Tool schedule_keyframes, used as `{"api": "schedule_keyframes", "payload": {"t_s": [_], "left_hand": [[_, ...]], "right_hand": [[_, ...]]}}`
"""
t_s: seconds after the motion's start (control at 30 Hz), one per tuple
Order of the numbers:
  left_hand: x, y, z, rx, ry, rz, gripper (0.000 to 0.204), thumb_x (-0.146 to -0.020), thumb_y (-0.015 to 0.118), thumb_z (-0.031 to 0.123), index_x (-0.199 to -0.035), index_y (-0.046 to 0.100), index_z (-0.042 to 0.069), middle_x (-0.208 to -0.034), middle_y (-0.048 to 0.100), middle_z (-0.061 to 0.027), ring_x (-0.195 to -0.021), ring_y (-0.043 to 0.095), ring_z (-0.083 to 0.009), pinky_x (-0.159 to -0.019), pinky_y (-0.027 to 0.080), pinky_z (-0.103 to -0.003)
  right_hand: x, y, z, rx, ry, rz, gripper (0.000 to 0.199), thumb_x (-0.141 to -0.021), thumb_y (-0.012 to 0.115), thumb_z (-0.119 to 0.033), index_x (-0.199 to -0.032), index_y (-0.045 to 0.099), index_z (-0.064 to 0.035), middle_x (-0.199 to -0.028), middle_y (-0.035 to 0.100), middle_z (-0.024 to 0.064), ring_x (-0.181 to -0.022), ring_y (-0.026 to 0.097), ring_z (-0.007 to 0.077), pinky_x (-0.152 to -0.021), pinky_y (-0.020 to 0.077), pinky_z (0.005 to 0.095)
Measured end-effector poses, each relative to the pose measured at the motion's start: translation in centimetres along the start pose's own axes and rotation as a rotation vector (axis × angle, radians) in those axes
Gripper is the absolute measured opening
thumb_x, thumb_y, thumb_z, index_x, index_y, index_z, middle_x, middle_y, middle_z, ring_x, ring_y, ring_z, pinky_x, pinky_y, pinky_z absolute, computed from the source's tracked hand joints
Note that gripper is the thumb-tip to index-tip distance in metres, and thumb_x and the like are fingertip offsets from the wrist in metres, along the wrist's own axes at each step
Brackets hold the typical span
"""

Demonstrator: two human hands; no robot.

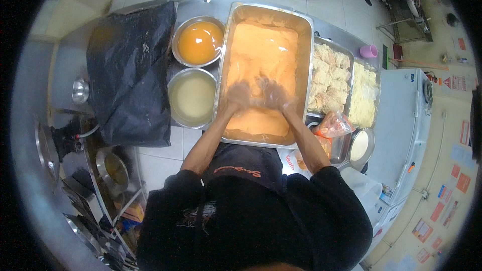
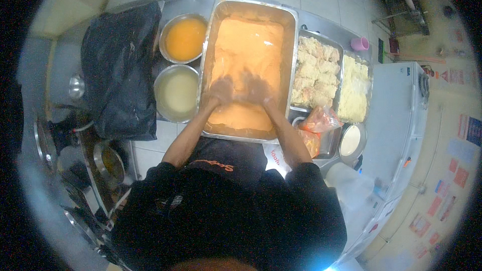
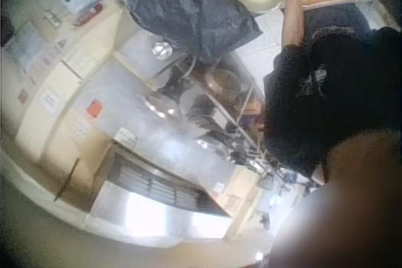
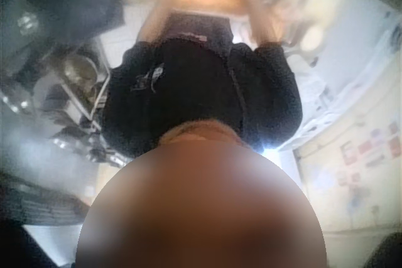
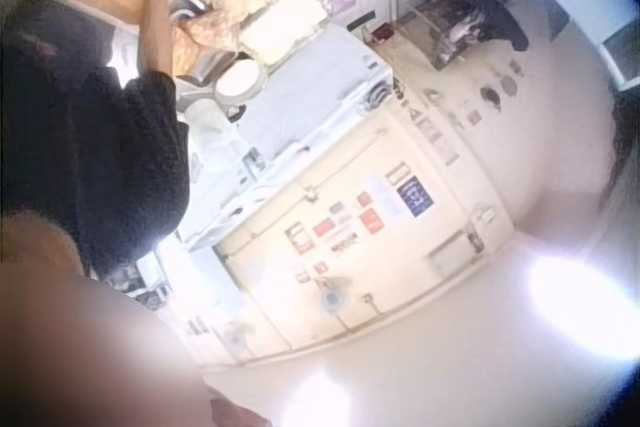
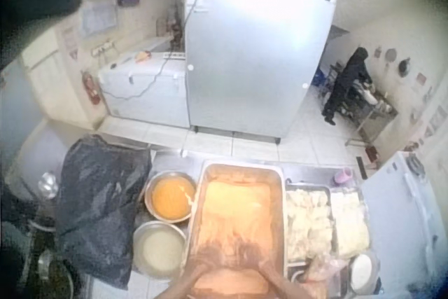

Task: The person stirs a large pot of sauce, then retrieves raw chicken pieces from a refrigerator. They place the chicken into a tray of breading and coat each piece by hand, moving the coated pieces to a separate tray.

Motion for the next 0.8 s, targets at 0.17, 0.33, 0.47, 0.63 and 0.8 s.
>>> {"api": "schedule_keyframes", "payload": {"t_s": [0.17,0.33,0.47,0.63,0.8], "left_hand": [[2.7,4.2,-0.2,-0.149,-0.056,-0.344,0.026,-0.072,0.058,0.012,-0.092,0.067,-0.002,-0.094,0.067,-0.0228,-0.092,0.065,-0.0371,-0.081,0.052,-0.044],[4.2,5.0,0.3,0.066,-0.140,-0.242,0.026,-0.074,0.058,0.013,-0.096,0.065,0.000,-0.096,0.066,-0.0221,-0.093,0.065,-0.0373,-0.080,0.052,-0.046],[4.5,5.0,0.0,0.098,-0.238,-0.170,0.031,-0.077,0.057,0.014,-0.104,0.061,0.001,-0.103,0.065,-0.0222,-0.097,0.064,-0.0365,-0.082,0.050,-0.047],[-0.9,0.1,-2.8,0.176,-0.121,0.225,0.034,-0.080,0.057,0.019,-0.104,0.060,-0.004,-0.106,0.063,-0.0256,-0.099,0.061,-0.0406,-0.082,0.051,-0.047],[-1.2,-3.2,-3.4,0.135,0.064,0.237,0.032,-0.084,0.056,0.024,-0.097,0.065,-0.004,-0.092,0.066,-0.0241,-0.088,0.063,-0.0419,-0.079,0.050,-0.048]], "right_hand": [[1.5,1.5,-1.0,-0.085,0.043,-0.170,0.078,-0.058,0.079,-0.047,-0.120,0.056,-0.0064,-0.121,0.058,0.0203,-0.098,0.063,0.0362,-0.083,0.0512,0.0466],[2.1,1.8,-2.3,-0.248,0.003,-0.282,0.062,-0.056,0.077,-0.038,-0.106,0.064,-0.0032,-0.099,0.067,0.0210,-0.093,0.064,0.0359,-0.081,0.0515,0.0454],[2.7,2.4,-3.2,-0.306,0.147,-0.306,0.052,-0.064,0.073,-0.040,-0.097,0.066,-0.0003,-0.096,0.067,0.0227,-0.091,0.065,0.0374,-0.079,0.0519,0.0460],[0.6,-0.6,2.0,-0.102,0.471,-0.027,0.048,-0.084,0.059,-0.039,-0.109,0.061,0.0017,-0.100,0.066,0.0222,-0.093,0.064,0.0374,-0.083,0.0507,0.0463],[2.3,-4.2,3.2,-0.156,-0.075,0.529,0.046,-0.080,0.068,-0.025,-0.114,0.051,0.0027,-0.090,0.064,0.0247,-0.084,0.064,0.0390,-0.079,0.0517,0.0413]]}}
Point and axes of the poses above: each hand's wrist, its own x-axis away from the middle knuckle, its own y-axis out of the palm, z = x × y, the point moved 6 cm from there along -x, towards the middle knuckle
